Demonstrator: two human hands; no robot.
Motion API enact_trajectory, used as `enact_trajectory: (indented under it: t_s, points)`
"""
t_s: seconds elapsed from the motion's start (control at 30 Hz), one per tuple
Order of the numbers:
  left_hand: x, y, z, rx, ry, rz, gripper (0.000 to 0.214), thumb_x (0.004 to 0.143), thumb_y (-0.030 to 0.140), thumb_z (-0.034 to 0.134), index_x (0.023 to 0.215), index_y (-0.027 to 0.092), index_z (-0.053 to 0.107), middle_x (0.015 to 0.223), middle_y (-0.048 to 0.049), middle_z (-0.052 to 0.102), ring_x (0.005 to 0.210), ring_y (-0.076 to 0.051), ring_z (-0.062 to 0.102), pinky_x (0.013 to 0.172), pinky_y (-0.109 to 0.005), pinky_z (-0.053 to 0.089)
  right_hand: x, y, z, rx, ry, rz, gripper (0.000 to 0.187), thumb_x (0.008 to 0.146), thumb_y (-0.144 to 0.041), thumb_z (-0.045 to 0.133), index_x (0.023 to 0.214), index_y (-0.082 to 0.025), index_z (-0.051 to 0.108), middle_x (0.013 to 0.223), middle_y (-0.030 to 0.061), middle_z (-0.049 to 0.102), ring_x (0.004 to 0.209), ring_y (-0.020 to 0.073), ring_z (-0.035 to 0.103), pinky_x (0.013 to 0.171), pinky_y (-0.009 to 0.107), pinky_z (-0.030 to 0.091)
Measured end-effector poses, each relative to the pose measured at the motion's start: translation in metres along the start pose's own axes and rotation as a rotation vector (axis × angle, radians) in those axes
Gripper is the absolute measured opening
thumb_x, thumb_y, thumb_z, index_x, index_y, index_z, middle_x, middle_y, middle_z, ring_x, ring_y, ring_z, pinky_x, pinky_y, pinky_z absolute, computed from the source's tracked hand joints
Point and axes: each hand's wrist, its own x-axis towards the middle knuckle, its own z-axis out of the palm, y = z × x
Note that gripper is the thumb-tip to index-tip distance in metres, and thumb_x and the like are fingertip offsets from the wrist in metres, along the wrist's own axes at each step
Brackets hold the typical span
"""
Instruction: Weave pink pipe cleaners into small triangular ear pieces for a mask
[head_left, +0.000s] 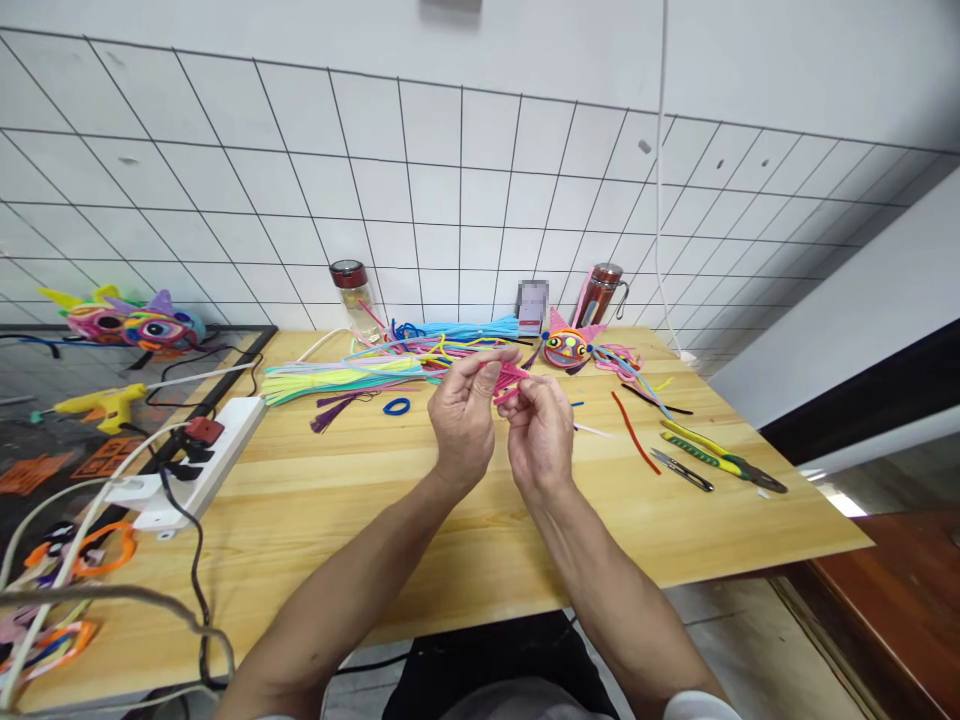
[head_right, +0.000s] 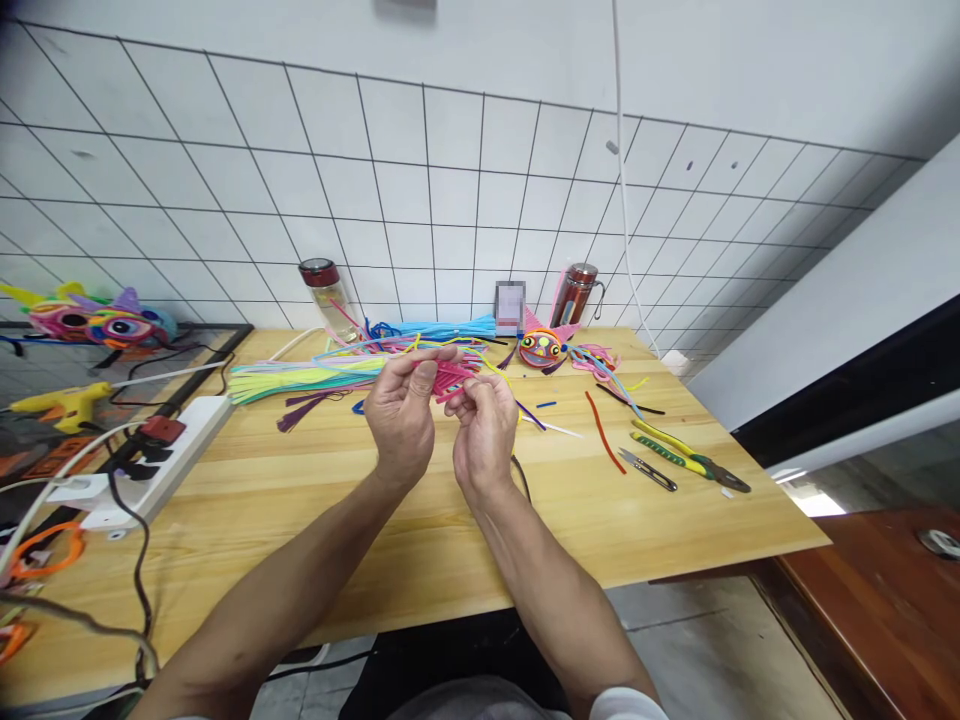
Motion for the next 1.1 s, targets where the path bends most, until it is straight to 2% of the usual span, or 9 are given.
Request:
enact_trajectory:
  t_s: [0.2, 0.4, 0.57, 0.77, 0.97, 1.1]
  points:
    - [0.013, -0.006, -0.005, -0.102, 0.027, -0.088, 0.031, 0.091, 0.047, 0.086, 0.103, 0.019, 0.078, 0.106, -0.0083, 0.086, 0.104, -0.024, 0.084, 0.1, -0.039, 0.064, 0.0, -0.003, -0.01, -0.058, -0.136, 0.06, 0.022, 0.076, -0.036, 0.078, 0.082, -0.023, 0.062, 0.063, -0.0043, 0.064, 0.057, 0.0122, 0.059, 0.055, 0.024, 0.05]
    - [0.024, -0.014, -0.006, -0.216, 0.072, -0.216, 0.044, 0.078, 0.051, 0.095, 0.1, 0.019, 0.075, 0.103, -0.0085, 0.086, 0.107, -0.025, 0.083, 0.109, -0.043, 0.062, 0.009, -0.004, -0.032, -0.196, -0.193, -0.044, 0.024, 0.08, -0.042, 0.08, 0.086, -0.021, 0.069, 0.067, -0.0031, 0.067, 0.058, 0.0113, 0.057, 0.053, 0.023, 0.044]
    - [0.025, -0.018, -0.008, -0.217, 0.077, -0.239, 0.045, 0.08, 0.051, 0.094, 0.103, 0.019, 0.073, 0.11, -0.0108, 0.086, 0.118, -0.027, 0.081, 0.113, -0.044, 0.06, 0.015, 0.001, -0.04, -0.274, -0.233, -0.084, 0.026, 0.084, -0.043, 0.08, 0.095, -0.021, 0.071, 0.071, -0.0034, 0.067, 0.062, 0.0126, 0.059, 0.057, 0.025, 0.048]
    - [0.027, -0.022, -0.011, -0.236, 0.08, -0.295, 0.043, 0.08, 0.048, 0.094, 0.104, 0.019, 0.072, 0.112, -0.0116, 0.085, 0.122, -0.028, 0.079, 0.113, -0.045, 0.06, 0.021, -0.003, -0.041, -0.398, -0.249, -0.272, 0.021, 0.088, -0.038, 0.08, 0.102, -0.025, 0.072, 0.079, -0.0031, 0.069, 0.067, 0.0139, 0.063, 0.063, 0.027, 0.054]
    - [0.026, -0.021, -0.01, -0.288, 0.091, -0.377, 0.037, 0.082, 0.04, 0.094, 0.102, 0.018, 0.073, 0.107, -0.01, 0.086, 0.112, -0.025, 0.082, 0.113, -0.043, 0.06, 0.035, 0.002, -0.058, -0.6, -0.363, -0.483, 0.02, 0.092, -0.033, 0.079, 0.111, -0.027, 0.081, 0.107, 0.0043, 0.077, 0.098, 0.0202, 0.072, 0.09, 0.037, 0.06]
    - [0.026, -0.021, -0.009, -0.288, 0.087, -0.398, 0.037, 0.081, 0.039, 0.094, 0.102, 0.017, 0.073, 0.107, -0.0111, 0.086, 0.113, -0.025, 0.082, 0.112, -0.043, 0.06, 0.039, 0.002, -0.065, -0.711, -0.4, -0.559, 0.018, 0.097, -0.032, 0.076, 0.114, -0.029, 0.083, 0.107, 0.0044, 0.077, 0.1, 0.0207, 0.073, 0.092, 0.038, 0.059]
